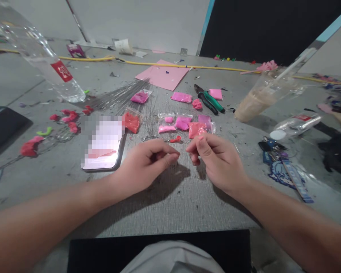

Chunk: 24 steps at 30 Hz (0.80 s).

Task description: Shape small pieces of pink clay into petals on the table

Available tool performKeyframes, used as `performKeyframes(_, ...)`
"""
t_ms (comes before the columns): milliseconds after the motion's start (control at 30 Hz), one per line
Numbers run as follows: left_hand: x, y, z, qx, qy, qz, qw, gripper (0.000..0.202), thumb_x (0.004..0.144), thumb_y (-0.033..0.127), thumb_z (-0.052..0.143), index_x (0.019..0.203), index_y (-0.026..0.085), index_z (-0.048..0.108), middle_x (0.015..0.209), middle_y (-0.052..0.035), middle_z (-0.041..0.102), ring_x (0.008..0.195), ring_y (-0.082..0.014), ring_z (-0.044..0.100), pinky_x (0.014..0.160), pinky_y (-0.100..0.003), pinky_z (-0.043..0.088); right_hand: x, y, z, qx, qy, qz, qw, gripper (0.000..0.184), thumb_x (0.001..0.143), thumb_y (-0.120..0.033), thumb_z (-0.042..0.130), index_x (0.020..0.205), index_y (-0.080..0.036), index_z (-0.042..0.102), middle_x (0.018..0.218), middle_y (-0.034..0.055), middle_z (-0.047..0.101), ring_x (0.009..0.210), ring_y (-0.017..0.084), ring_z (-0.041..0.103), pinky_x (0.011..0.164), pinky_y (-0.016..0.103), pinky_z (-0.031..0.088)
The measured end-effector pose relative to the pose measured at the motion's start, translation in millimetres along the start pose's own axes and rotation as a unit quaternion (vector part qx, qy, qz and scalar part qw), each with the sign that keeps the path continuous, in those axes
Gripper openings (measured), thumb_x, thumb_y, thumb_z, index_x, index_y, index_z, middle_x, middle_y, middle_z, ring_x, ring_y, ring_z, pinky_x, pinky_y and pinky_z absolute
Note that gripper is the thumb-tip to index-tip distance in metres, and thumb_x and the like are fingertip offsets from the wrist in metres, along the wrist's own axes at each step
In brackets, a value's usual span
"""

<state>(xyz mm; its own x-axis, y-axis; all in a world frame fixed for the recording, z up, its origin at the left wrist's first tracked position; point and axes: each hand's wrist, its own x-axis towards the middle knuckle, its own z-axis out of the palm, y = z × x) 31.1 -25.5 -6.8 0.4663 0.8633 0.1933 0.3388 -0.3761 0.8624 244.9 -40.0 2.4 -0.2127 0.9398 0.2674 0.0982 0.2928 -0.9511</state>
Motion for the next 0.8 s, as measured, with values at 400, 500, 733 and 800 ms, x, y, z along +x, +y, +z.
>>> performKeyframes(400, -17, 21, 20.4, -0.488, 0.045, -0.152, 0.859, 0.008, 0.090, 0.028, 0.080, 0.087, 0.021, 0.078, 0.082, 0.0009, 0.068, 0.075, -0.0082, 0.060, 0.067, -0.017, 0.050, -17, -11, 11, -0.118, -0.158, -0.155, 0.968, 0.019, 0.108, -0.021, 0.047, 0.099, -0.020, 0.064, 0.092, 0.0030, 0.071, 0.082, 0.013, 0.064, 0.073, 0.027, 0.051)
performKeyframes(500, -19, 22, 19.2, -0.477, 0.048, -0.152, 0.865, 0.009, 0.091, 0.029, 0.079, 0.086, 0.022, 0.079, 0.082, 0.0012, 0.067, 0.075, -0.0081, 0.058, 0.068, -0.018, 0.050, -17, -12, 12, -0.136, -0.150, -0.158, 0.966, 0.020, 0.108, -0.021, 0.046, 0.097, -0.019, 0.061, 0.088, 0.0037, 0.069, 0.080, 0.014, 0.063, 0.072, 0.028, 0.051)
performKeyframes(733, -26, 22, 20.0, -0.404, 0.068, -0.120, 0.904, 0.007, 0.091, 0.033, 0.079, 0.090, 0.026, 0.080, 0.084, 0.0003, 0.068, 0.077, -0.0109, 0.059, 0.071, -0.021, 0.052, -17, -14, 16, -0.161, -0.123, -0.169, 0.965, 0.025, 0.107, -0.021, 0.046, 0.083, -0.024, 0.050, 0.074, -0.0009, 0.059, 0.068, 0.014, 0.054, 0.067, 0.029, 0.049)
performKeyframes(800, -28, 22, 21.4, -0.395, 0.076, -0.119, 0.908, 0.008, 0.092, 0.034, 0.078, 0.091, 0.026, 0.080, 0.084, -0.0001, 0.068, 0.076, -0.0111, 0.059, 0.070, -0.022, 0.053, -18, -13, 19, -0.166, -0.118, -0.165, 0.965, 0.025, 0.107, -0.021, 0.046, 0.082, -0.024, 0.048, 0.072, -0.0010, 0.058, 0.066, 0.014, 0.052, 0.066, 0.030, 0.048)
